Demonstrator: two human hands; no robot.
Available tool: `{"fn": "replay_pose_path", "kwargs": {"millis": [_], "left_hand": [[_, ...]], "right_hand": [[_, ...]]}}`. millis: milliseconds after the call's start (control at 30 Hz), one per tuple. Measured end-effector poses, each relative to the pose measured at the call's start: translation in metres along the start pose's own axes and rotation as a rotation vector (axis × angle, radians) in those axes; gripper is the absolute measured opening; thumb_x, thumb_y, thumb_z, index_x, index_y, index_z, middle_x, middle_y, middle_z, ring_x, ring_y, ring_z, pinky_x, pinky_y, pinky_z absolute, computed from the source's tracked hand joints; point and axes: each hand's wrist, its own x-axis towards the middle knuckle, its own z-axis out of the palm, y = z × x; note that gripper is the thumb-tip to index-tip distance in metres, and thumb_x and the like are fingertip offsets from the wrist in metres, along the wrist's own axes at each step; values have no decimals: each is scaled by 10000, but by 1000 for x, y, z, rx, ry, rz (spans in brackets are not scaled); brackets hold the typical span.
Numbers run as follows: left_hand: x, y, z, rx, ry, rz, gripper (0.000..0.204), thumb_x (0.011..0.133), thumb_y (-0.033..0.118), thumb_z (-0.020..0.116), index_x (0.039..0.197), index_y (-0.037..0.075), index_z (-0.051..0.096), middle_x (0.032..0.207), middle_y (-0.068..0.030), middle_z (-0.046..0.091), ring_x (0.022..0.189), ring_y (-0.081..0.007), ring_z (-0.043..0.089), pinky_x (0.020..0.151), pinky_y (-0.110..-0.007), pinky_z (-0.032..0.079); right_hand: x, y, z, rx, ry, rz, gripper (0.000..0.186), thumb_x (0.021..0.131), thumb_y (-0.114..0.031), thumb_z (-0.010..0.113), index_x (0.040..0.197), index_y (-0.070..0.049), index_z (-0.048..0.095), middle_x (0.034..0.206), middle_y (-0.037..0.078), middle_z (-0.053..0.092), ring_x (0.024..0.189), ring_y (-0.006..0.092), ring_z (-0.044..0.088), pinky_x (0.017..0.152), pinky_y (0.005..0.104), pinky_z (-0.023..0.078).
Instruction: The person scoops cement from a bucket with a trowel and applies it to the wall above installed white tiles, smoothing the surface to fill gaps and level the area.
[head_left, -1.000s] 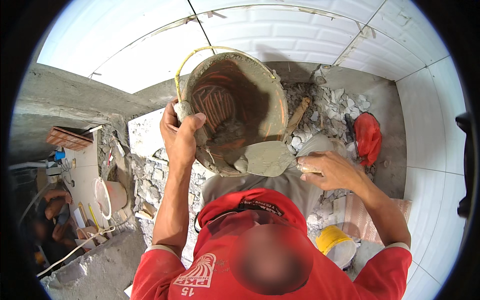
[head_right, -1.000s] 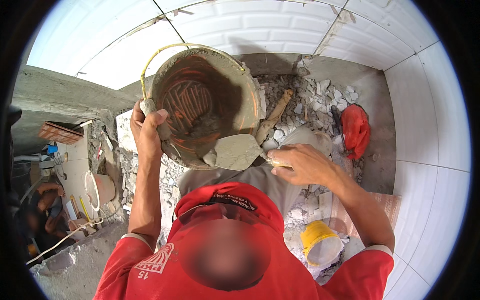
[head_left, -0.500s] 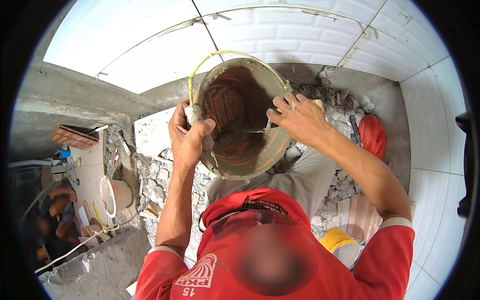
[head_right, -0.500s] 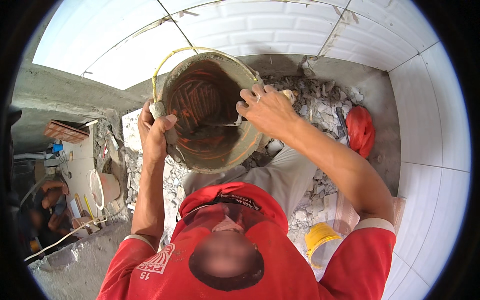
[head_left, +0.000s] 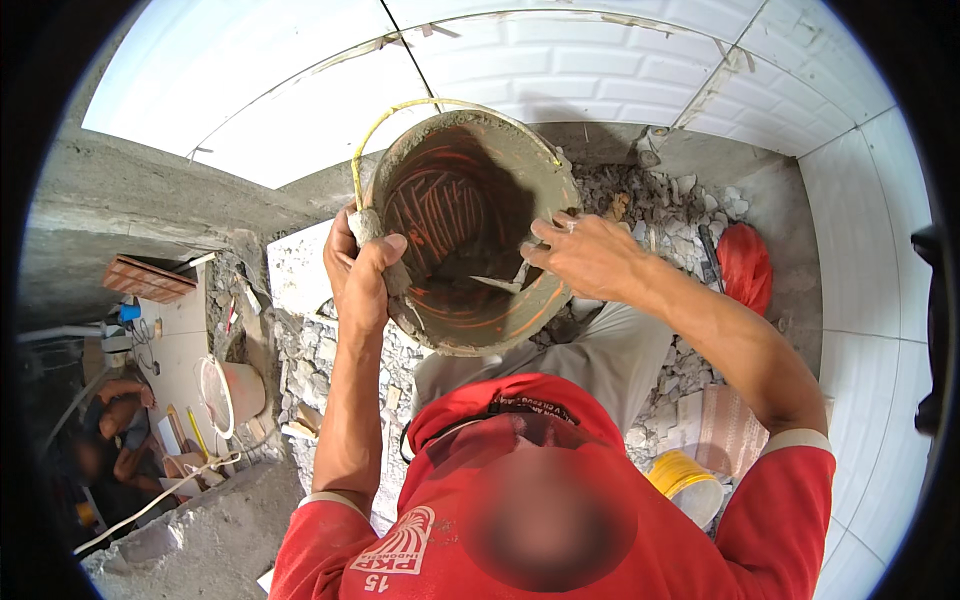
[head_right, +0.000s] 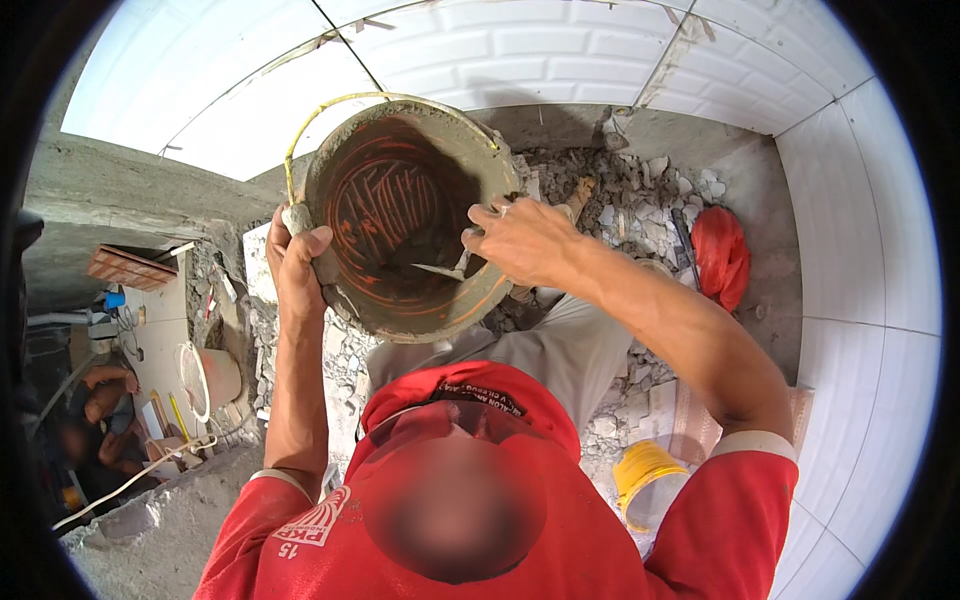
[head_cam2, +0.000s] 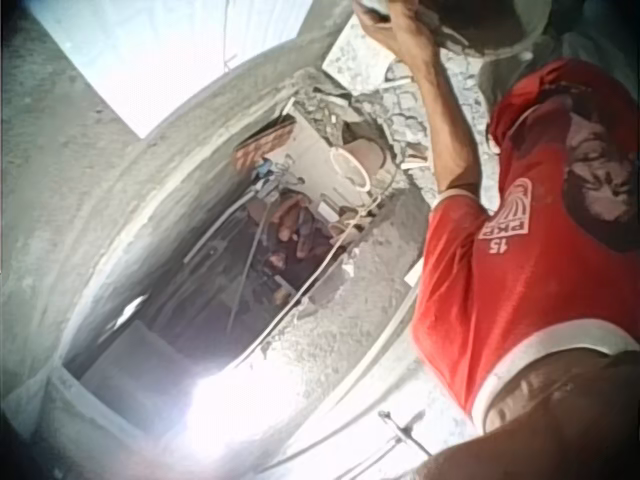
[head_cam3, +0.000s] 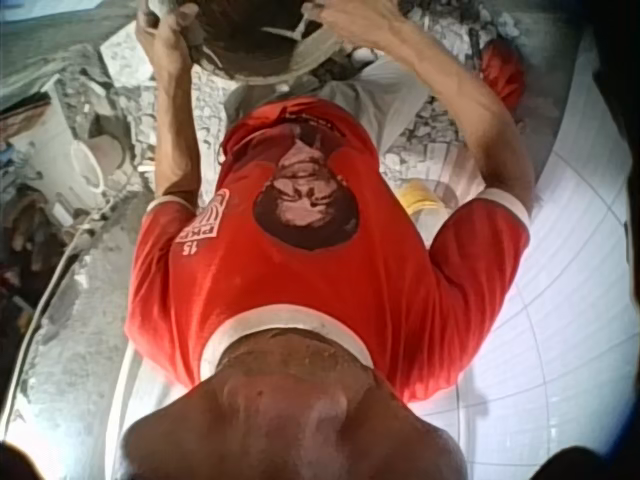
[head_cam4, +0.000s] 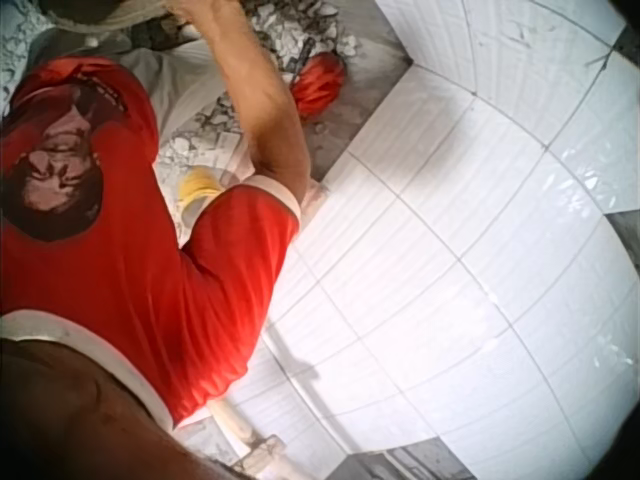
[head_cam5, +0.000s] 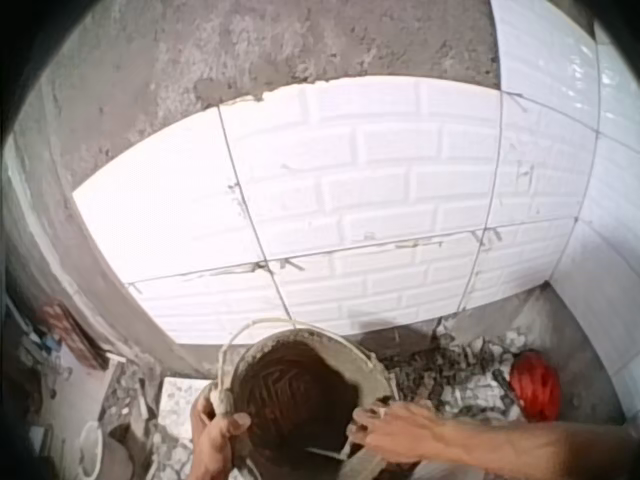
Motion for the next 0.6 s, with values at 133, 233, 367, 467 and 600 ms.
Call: {"fn": "replay_pose_path", "kwargs": {"millis": [133, 233, 367, 467, 600], "left_hand": [[-4, -2, -2, 17, 4, 7, 533, 746, 96, 687, 1263, -31, 664, 985, -29, 689, 832, -112, 599, 780, -271, 506], [-5, -9, -7, 21, 21, 13, 532, 749, 96, 686, 1266, -29, 664, 990, -30, 689, 836, -111, 601, 795, -269, 504], [-4, -16, -18, 7, 38, 1, 556, 763, 130, 710, 1289, -36, 642, 1043, -57, 694, 893, -137, 625, 838, -289, 510], [2, -14, -22, 46, 32, -30, 599, 767, 208, 692, 1319, -4, 597, 1103, -115, 708, 926, -221, 711, 836, -370, 597], [6, -4, -22, -116, 44, -33, 659, 743, 151, 688, 1361, -56, 590, 1161, -126, 704, 1043, -239, 694, 969, -375, 556]], "right_hand": [[-1, -5, -1, 205, -34, 33, 394, 895, -135, 717, 1278, -56, 671, 1205, 181, 632, 1053, 387, 716, 844, 486, 612], [-6, -5, 11, 394, 62, 14, 336, 907, -172, 718, 1203, -14, 705, 1118, 200, 667, 1003, 412, 725, 842, 517, 600], [-17, -3, 32, 714, 183, -41, 364, 921, -234, 732, 1199, 1, 710, 1085, 242, 690, 1021, 460, 703, 910, 530, 559], [-36, 8, 32, 941, 235, -81, 415, 913, -316, 758, 1161, 14, 717, 1049, 268, 705, 1049, 462, 695, 910, 525, 548], [-73, 28, 7, 1029, 302, -6, 331, 931, -270, 745, 1123, -4, 707, 881, 181, 679, 803, 321, 673, 743, 426, 523]]}}
